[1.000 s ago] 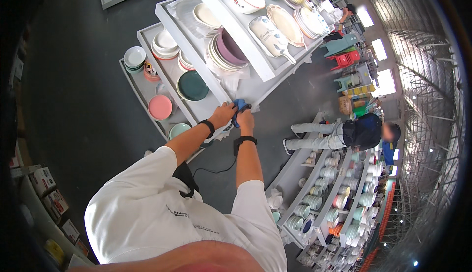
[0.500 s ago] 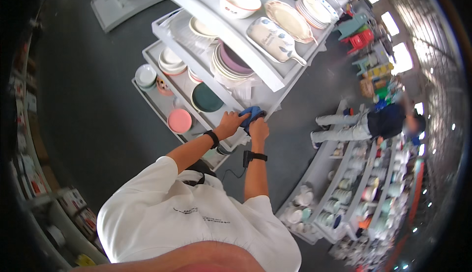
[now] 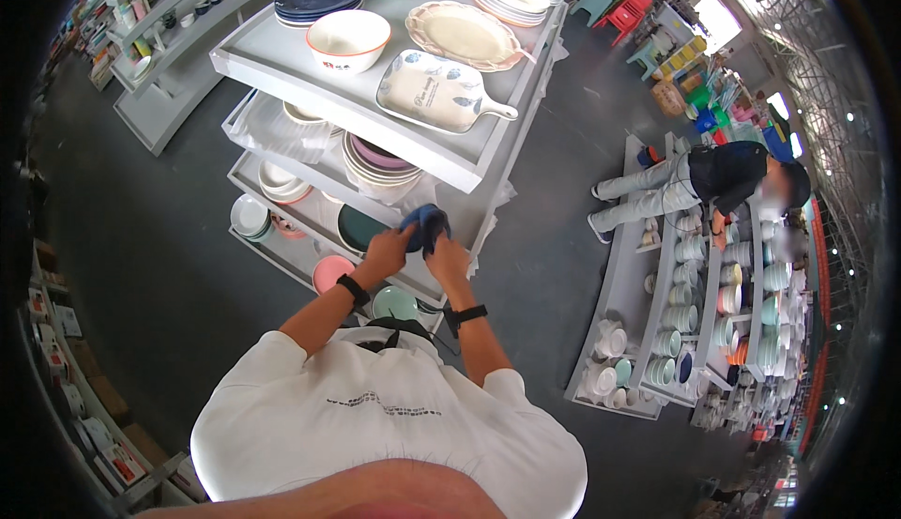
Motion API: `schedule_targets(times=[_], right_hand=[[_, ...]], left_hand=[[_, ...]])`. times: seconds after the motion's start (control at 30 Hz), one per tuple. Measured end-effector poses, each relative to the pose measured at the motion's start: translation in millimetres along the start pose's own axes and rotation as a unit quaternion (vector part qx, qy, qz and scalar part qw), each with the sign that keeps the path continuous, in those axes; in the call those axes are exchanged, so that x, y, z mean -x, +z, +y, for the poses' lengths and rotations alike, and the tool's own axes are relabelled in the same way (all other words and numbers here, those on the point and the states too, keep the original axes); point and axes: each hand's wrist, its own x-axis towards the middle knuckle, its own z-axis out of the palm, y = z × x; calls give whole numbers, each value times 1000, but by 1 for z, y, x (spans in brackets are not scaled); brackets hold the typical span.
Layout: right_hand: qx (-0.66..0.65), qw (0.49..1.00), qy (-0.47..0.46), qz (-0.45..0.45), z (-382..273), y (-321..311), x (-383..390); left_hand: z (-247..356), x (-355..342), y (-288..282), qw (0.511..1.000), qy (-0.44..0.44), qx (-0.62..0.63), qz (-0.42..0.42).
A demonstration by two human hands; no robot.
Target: The person wipes ceramic plates, bowls, and a mug with a blue cloth while standing at a storage shelf.
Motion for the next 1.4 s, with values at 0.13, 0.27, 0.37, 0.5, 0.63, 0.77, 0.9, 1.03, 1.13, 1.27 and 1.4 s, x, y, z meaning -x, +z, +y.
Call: schedule_targets(times=[0.13,0.27,0.37,0.5,0.63,0.77,0.9,1.03,1.13,1.27,1.4], right_hand=[[26,998,62,4,31,2,14],[37,990,125,55,50,23,17],[37,984,142,102,43,35,22],[8,972,109,209,25,39,33],[-83,884,11,459,-27,7,55],[-99,805,-60,582,-75,-56,62],[-176,780,-127,588,-121,-90,29],[-91,817,-155,549,-163,-90,-7],[-31,816,-177,549,-208,-91,-21],[-27,829,-215,516,-258,-76,-34],[-105,842,-279,450,-302,-65,-40]], left_hand=[[25,-10,20,995,72,53,-35],[27,-19,23,989,118,77,-43],[8,-17,8,985,143,68,-62],[-18,-20,-21,976,162,104,-101],[-14,-14,-98,940,261,175,-130],[-3,1,-203,911,351,216,-31],[-8,3,-262,902,369,196,106],[-39,-13,-282,902,302,164,262],[-87,-24,-293,911,221,95,334],[-134,-28,-324,913,170,63,364],[-144,-18,-337,940,109,102,305]])
